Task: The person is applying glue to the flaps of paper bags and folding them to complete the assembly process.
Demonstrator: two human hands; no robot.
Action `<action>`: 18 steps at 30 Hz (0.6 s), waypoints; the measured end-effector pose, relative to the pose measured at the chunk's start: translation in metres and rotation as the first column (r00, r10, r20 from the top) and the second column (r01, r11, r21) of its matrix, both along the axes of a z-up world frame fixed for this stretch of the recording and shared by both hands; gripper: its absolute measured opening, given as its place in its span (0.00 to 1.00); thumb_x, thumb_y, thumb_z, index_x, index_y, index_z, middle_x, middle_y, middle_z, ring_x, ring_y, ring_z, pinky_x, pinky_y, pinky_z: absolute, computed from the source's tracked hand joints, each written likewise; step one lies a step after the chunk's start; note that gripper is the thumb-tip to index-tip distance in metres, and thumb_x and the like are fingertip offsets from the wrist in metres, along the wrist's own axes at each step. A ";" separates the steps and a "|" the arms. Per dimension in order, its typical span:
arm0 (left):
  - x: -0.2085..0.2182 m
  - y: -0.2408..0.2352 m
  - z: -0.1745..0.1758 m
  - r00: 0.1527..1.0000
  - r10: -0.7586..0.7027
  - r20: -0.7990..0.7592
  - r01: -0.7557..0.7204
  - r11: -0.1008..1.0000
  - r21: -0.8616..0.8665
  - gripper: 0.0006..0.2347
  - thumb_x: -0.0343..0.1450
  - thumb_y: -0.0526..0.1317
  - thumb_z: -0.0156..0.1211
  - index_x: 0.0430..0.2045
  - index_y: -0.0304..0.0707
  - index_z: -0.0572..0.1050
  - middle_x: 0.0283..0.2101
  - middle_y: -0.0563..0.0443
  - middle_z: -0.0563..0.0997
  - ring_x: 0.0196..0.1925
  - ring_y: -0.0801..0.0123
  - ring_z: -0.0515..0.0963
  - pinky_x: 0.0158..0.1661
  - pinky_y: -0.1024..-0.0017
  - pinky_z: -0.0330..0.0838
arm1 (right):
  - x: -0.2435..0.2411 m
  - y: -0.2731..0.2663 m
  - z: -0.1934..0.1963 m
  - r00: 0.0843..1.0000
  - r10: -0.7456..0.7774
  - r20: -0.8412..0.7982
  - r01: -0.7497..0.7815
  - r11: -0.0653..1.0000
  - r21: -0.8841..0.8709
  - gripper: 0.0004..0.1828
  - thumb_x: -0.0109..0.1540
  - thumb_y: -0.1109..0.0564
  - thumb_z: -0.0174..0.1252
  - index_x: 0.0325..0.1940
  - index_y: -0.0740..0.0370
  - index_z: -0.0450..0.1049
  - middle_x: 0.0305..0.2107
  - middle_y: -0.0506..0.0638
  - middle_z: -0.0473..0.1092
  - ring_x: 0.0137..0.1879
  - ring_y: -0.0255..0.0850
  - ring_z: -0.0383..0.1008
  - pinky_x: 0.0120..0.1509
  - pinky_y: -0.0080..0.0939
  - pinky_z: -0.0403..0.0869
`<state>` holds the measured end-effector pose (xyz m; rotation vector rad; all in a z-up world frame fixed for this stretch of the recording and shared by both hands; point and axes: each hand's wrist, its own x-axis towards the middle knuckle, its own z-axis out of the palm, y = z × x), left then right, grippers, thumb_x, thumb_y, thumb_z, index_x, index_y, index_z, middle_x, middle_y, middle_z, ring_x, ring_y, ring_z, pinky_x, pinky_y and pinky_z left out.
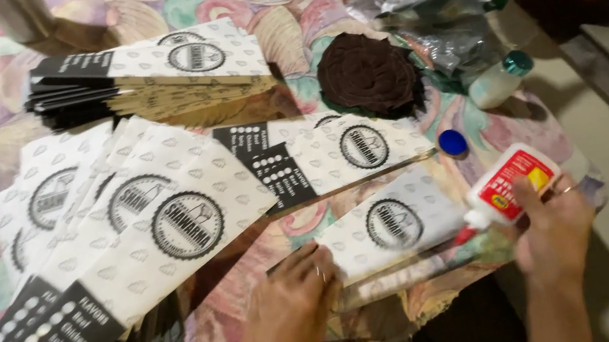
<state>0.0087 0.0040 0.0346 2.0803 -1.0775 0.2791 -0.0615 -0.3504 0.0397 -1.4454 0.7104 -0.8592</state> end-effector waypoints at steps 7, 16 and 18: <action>-0.017 -0.001 -0.038 0.989 0.007 0.145 -0.007 1.000 0.003 0.11 0.69 0.35 0.68 0.44 0.35 0.77 0.56 0.30 0.79 0.64 0.35 0.74 0.48 0.47 0.81 | -0.006 -0.057 -0.009 0.858 -0.300 -0.416 -0.234 0.492 -0.838 0.26 0.64 0.47 0.70 0.60 0.65 0.80 0.52 0.61 0.73 0.39 0.48 0.80 0.53 0.46 0.74; -0.018 -0.006 -0.040 0.979 0.068 0.192 -0.068 0.998 -0.010 0.06 0.68 0.36 0.69 0.37 0.41 0.84 0.54 0.40 0.82 0.62 0.43 0.77 0.34 0.55 0.87 | -0.009 0.032 0.021 0.642 0.641 -0.420 -0.545 -0.003 -0.838 0.17 0.62 0.64 0.63 0.55 0.64 0.76 0.58 0.59 0.73 0.67 0.58 0.75 0.71 0.54 0.75; -0.017 -0.006 -0.041 0.973 0.066 0.223 -0.077 0.996 0.040 0.07 0.67 0.36 0.70 0.37 0.42 0.82 0.54 0.39 0.82 0.62 0.42 0.77 0.35 0.54 0.86 | -0.008 0.032 0.021 0.669 0.614 -0.419 -0.527 -0.007 -0.850 0.15 0.60 0.63 0.66 0.51 0.64 0.78 0.55 0.59 0.75 0.64 0.55 0.77 0.67 0.50 0.78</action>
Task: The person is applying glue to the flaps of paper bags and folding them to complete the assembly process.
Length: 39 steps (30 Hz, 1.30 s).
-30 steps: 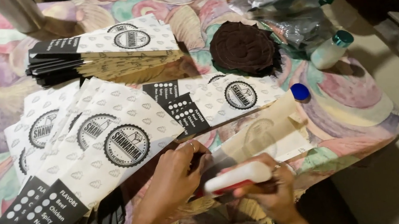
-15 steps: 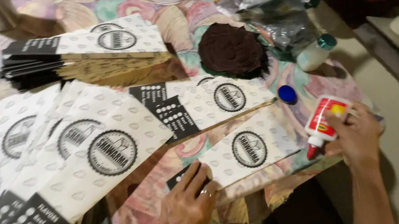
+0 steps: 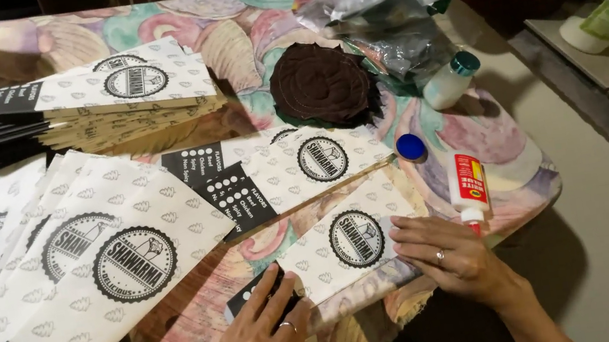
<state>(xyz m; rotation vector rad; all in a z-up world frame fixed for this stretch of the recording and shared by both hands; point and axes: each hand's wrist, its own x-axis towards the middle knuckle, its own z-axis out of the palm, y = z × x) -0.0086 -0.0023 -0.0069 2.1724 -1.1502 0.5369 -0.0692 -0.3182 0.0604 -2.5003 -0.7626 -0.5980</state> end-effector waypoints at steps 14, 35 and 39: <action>-0.006 -0.005 0.010 1.000 -0.007 0.008 0.008 0.995 -0.101 0.08 0.70 0.36 0.67 0.39 0.32 0.83 0.46 0.43 0.85 0.59 0.43 0.79 0.54 0.52 0.81 | -0.001 0.000 -0.007 1.000 -0.007 0.015 0.007 1.000 0.004 0.12 0.61 0.65 0.64 0.49 0.67 0.77 0.52 0.60 0.76 0.63 0.57 0.77 0.66 0.52 0.79; -0.041 0.042 -0.022 0.961 0.208 0.185 -0.247 0.943 0.224 0.20 0.79 0.50 0.45 0.65 0.43 0.67 0.69 0.52 0.70 0.72 0.56 0.66 0.67 0.61 0.63 | 0.000 0.031 -0.008 0.956 -0.278 -0.089 0.291 0.928 0.232 0.14 0.58 0.66 0.65 0.48 0.65 0.81 0.50 0.56 0.78 0.58 0.46 0.80 0.66 0.42 0.78; -0.045 0.040 -0.029 0.959 0.218 0.181 -0.251 0.950 0.184 0.19 0.80 0.49 0.43 0.61 0.39 0.70 0.66 0.47 0.73 0.71 0.51 0.68 0.67 0.56 0.63 | -0.003 0.013 -0.009 0.918 -0.370 -0.140 0.379 0.924 0.045 0.13 0.59 0.64 0.62 0.48 0.63 0.81 0.49 0.51 0.80 0.57 0.42 0.79 0.65 0.40 0.76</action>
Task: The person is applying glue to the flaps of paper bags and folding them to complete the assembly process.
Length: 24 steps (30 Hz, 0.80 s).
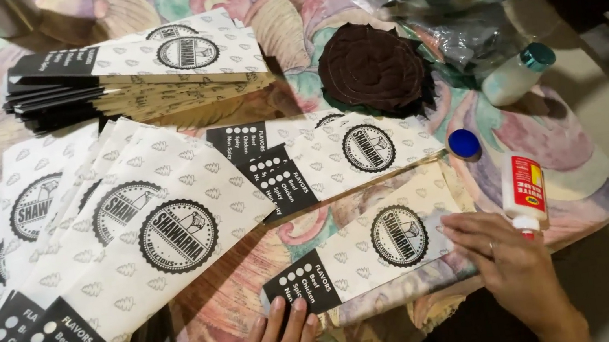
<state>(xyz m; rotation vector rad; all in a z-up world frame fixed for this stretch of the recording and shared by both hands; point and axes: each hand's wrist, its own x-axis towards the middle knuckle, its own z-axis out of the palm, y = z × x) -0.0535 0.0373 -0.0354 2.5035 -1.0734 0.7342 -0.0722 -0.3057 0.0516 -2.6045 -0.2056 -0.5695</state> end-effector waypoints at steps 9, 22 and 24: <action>0.012 -0.014 -0.017 0.967 0.066 0.245 -0.031 0.989 -0.144 0.08 0.77 0.42 0.56 0.47 0.46 0.77 0.56 0.51 0.82 0.60 0.55 0.80 0.58 0.59 0.72 | 0.050 0.068 -0.004 0.902 0.294 -0.316 -0.370 0.904 -0.214 0.32 0.74 0.39 0.27 0.79 0.55 0.46 0.78 0.49 0.45 0.82 0.42 0.41 0.84 0.49 0.38; 0.034 -0.046 0.057 0.990 0.123 0.070 -0.094 0.943 -0.318 0.17 0.72 0.50 0.63 0.15 0.42 0.74 0.32 0.49 0.82 0.42 0.52 0.82 0.43 0.56 0.75 | 0.029 0.011 -0.004 0.916 -0.051 -0.398 -0.059 0.964 -0.259 0.48 0.65 0.37 0.52 0.82 0.53 0.40 0.80 0.49 0.37 0.84 0.45 0.31 0.81 0.52 0.36; 0.045 -0.068 0.067 0.989 -0.104 -0.105 0.075 0.964 -0.255 0.08 0.70 0.35 0.66 0.39 0.31 0.78 0.51 0.33 0.80 0.59 0.42 0.77 0.62 0.47 0.70 | 0.028 0.006 -0.014 0.943 -0.064 -0.327 -0.081 0.908 -0.412 0.48 0.66 0.32 0.46 0.82 0.58 0.40 0.79 0.54 0.38 0.83 0.50 0.33 0.80 0.56 0.36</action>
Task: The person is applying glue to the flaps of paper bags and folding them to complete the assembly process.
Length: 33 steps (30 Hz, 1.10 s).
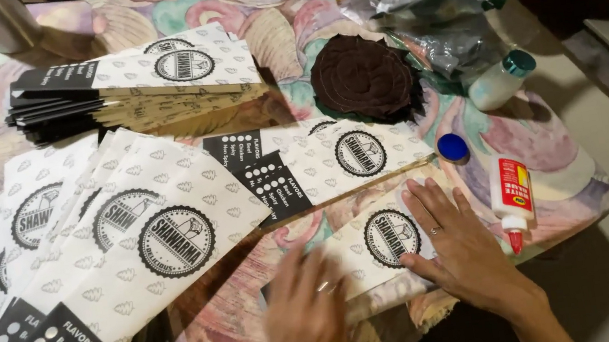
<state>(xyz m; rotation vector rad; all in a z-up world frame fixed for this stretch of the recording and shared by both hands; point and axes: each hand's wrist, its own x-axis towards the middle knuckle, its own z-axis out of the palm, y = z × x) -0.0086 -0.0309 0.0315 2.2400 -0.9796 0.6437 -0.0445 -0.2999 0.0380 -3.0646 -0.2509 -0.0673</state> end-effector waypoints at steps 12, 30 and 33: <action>-0.011 0.001 -0.034 0.944 0.319 0.086 -0.327 0.862 0.388 0.34 0.76 0.56 0.28 0.73 0.28 0.45 0.78 0.37 0.46 0.82 0.53 0.42 0.77 0.58 0.36 | 0.008 0.016 0.048 0.849 -0.374 -0.372 0.372 0.925 -0.079 0.62 0.60 0.20 0.49 0.82 0.50 0.24 0.79 0.54 0.18 0.81 0.58 0.09 0.79 0.63 0.30; -0.015 -0.001 -0.044 0.984 0.176 0.038 -0.179 0.936 0.303 0.58 0.42 0.80 0.63 0.63 0.50 0.51 0.79 0.26 0.27 0.78 0.29 0.27 0.66 0.29 0.29 | 0.027 -0.007 0.025 0.949 -0.309 -0.056 0.306 0.950 -0.058 0.45 0.67 0.25 0.24 0.78 0.56 0.45 0.76 0.54 0.42 0.83 0.48 0.28 0.82 0.56 0.24; -0.025 0.016 -0.025 0.952 0.151 0.267 -0.177 0.981 0.076 0.17 0.78 0.53 0.50 0.55 0.45 0.72 0.68 0.39 0.70 0.66 0.41 0.74 0.64 0.42 0.66 | 0.037 0.006 0.034 0.945 -0.321 0.056 0.308 0.937 0.164 0.33 0.70 0.36 0.32 0.68 0.58 0.66 0.68 0.53 0.63 0.77 0.47 0.55 0.84 0.55 0.42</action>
